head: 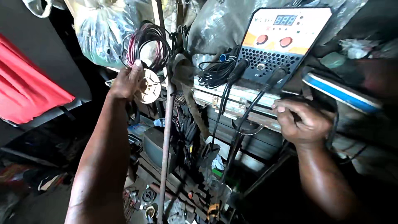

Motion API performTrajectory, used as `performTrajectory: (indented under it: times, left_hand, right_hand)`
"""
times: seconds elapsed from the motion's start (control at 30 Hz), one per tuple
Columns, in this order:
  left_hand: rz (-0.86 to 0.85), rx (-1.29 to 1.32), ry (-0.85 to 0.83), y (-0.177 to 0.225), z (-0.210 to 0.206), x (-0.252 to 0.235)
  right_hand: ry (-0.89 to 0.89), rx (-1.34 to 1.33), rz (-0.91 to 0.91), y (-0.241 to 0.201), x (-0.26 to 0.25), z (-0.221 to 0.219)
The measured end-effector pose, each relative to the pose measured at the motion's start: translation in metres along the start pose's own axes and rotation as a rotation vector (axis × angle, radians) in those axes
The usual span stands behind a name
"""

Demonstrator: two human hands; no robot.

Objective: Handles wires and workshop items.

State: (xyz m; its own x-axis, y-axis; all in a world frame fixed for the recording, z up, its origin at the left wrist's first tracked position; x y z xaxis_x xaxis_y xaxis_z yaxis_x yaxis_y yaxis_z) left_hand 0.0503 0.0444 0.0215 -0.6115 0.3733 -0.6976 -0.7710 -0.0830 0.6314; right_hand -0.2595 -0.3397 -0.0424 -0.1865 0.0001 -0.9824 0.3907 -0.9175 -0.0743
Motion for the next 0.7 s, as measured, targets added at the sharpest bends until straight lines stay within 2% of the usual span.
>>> performTrajectory:
  times: [0.1,0.2,0.3,0.4,0.53,0.7]
  left_hand:
    - [-0.083,-0.305,-0.056,0.04,-0.008,-0.032]
    - [0.018,-0.6,-0.087,0.07,-0.032,-0.064]
    - [0.025,-0.865,-0.183,0.09,-0.07,-0.091]
    - [0.003,-1.083,-0.292,0.081,-0.113,-0.108]
    - [-0.002,-1.166,-0.582,0.05,-0.165,-0.09]
    - [-0.059,-1.266,-0.723,0.025,-0.17,-0.088]
  right_hand:
    - [0.008,0.001,0.006,-0.001,-0.001,-0.001]
    - [-0.001,-0.003,0.007,-0.003,-0.002,-0.001]
    - [0.01,-0.01,0.014,-0.005,-0.003,-0.001]
    - [0.003,-0.025,0.025,-0.008,-0.004,-0.001]
    - [-0.009,-0.031,0.019,-0.007,-0.004,-0.001]
    - [-0.027,-0.025,0.027,-0.007,-0.003,-0.003]
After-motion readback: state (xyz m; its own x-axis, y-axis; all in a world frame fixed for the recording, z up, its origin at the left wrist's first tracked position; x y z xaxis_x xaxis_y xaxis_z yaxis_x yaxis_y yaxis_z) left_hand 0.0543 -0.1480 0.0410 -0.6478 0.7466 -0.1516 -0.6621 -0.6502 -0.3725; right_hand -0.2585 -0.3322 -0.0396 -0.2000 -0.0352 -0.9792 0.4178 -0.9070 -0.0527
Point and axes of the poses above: each hand's wrist, its own x-axis away from the middle knuckle, its own z-axis out of the back of the hand, y = z × x, the point moved 8 cm from there along -x, towards the middle knuckle, and after that the axes turned 7 degrees about -z, right-handed, at the moved point
